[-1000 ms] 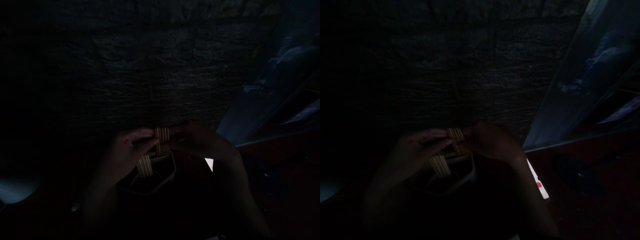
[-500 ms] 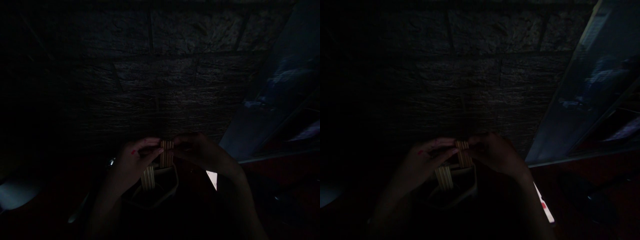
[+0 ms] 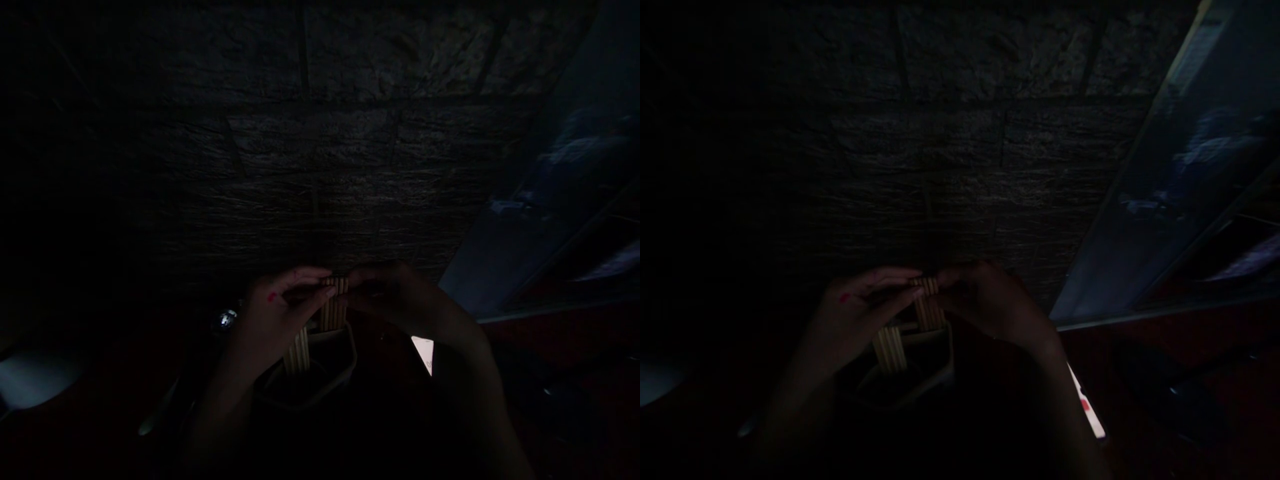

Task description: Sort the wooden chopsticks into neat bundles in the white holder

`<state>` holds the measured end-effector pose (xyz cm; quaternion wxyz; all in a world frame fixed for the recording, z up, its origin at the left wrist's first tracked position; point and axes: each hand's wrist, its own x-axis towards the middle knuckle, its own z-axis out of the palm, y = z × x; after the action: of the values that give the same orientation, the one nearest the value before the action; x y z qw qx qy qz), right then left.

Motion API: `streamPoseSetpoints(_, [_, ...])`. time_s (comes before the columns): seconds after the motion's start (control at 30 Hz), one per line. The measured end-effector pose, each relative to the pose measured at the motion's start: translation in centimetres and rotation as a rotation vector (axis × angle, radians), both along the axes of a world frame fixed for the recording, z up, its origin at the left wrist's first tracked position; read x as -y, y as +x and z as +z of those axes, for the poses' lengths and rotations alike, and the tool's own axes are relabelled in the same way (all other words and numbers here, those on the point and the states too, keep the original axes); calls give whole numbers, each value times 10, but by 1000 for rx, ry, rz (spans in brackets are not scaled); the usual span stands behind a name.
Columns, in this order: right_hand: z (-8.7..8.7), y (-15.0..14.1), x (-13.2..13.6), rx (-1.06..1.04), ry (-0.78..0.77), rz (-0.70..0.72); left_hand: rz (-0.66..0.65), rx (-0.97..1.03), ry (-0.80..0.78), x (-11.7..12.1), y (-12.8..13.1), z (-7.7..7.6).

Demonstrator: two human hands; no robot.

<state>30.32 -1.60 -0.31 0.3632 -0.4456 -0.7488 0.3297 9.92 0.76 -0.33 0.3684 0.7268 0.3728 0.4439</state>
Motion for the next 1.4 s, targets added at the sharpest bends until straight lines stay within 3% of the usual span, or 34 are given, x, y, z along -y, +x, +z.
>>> streamPoseSetpoints(0.2, [-3, -2, -3, 70, -3, 10, -18, -27, -55, -4, -2, -1])
streamPoseSetpoints(0.37, [-7, -8, -6, 183, 93, 2, -18, -42, -31, -7, -7, -2])
streamPoseSetpoints(0.57, [-9, -21, -7, 100, 127, -27, 1, -21, 8, -7, -17, 2])
streamPoseSetpoints(1.0, [-12, -44, -11, 21, 117, 45, -31, -114, 9, -11, -44, 6])
streamPoseSetpoints(1.4, [-12, -40, -10, -10, 21, 60, -106, -69, 22, -13, -41, 2])
